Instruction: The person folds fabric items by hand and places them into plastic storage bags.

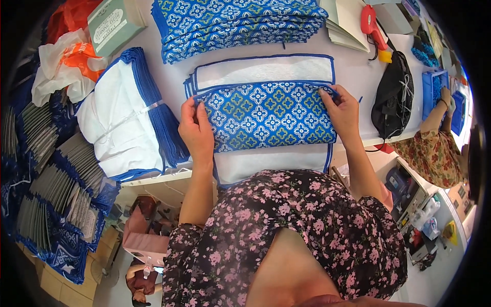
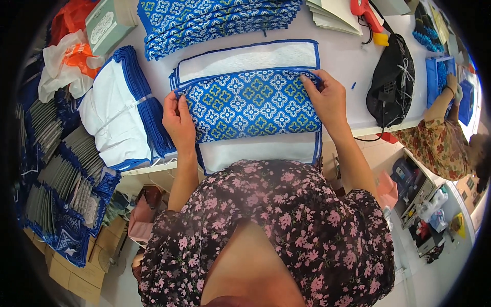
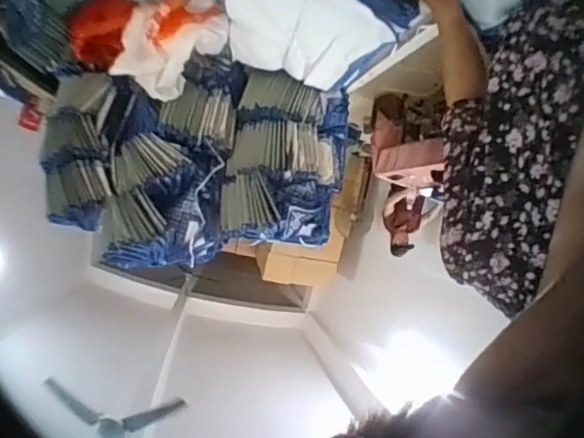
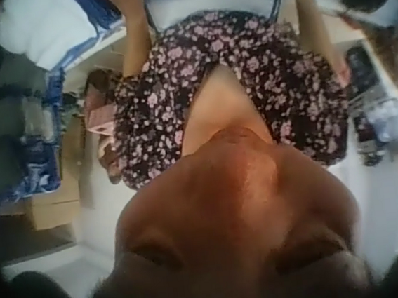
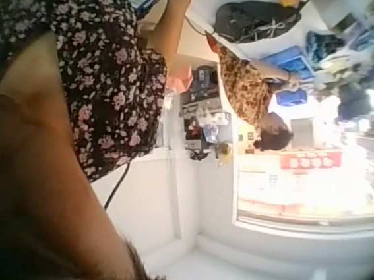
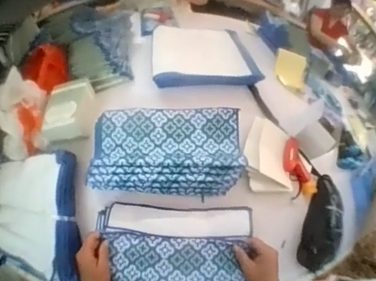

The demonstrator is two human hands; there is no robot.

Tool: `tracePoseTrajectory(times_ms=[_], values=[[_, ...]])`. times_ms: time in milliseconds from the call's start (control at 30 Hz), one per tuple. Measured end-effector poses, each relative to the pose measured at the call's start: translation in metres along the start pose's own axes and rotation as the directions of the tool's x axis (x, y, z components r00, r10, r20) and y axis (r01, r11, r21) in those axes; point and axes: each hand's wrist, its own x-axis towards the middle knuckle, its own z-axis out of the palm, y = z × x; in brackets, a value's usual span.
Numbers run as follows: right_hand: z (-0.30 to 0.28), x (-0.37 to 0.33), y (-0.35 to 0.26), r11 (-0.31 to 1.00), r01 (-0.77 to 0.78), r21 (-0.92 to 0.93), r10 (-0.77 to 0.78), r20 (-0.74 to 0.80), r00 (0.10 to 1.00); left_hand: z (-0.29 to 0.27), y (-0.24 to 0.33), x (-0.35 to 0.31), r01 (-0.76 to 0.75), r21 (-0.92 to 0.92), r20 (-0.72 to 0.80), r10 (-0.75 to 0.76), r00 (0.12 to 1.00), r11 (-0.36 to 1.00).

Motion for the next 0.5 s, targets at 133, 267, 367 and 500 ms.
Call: tracePoseTrajectory(times_ms=[133, 267, 367, 500], values=[[-0.001, 0.000, 0.003, 1.000, 0.012, -0.024, -0.012, -0.026, 1.000, 0.002, 0.001, 0.002, 0.008, -0.039, 0.009, -0.007, 1.000, 0.999], [0.002, 0.000, -0.004, 0.999, 0.032, -0.026, -0.033, -0.032, 0.999, 0.001, 0.005, 0.007, 0.006, -0.052, -0.004, -0.006, 1.000, 0.999], [0.003, -0.001, -0.005, 0.996, 0.050, -0.069, -0.053, -0.045, 0.998, 0.001, 0.011, 0.009, 0.057, -0.012, -0.047, -0.057, 0.997, 0.998], [0.003, -0.002, -0.004, 0.997, 0.043, -0.059, -0.046, -0.059, 0.997, -0.002, 0.016, 0.007, 0.016, -0.050, -0.193, -0.026, 0.981, 0.999]])
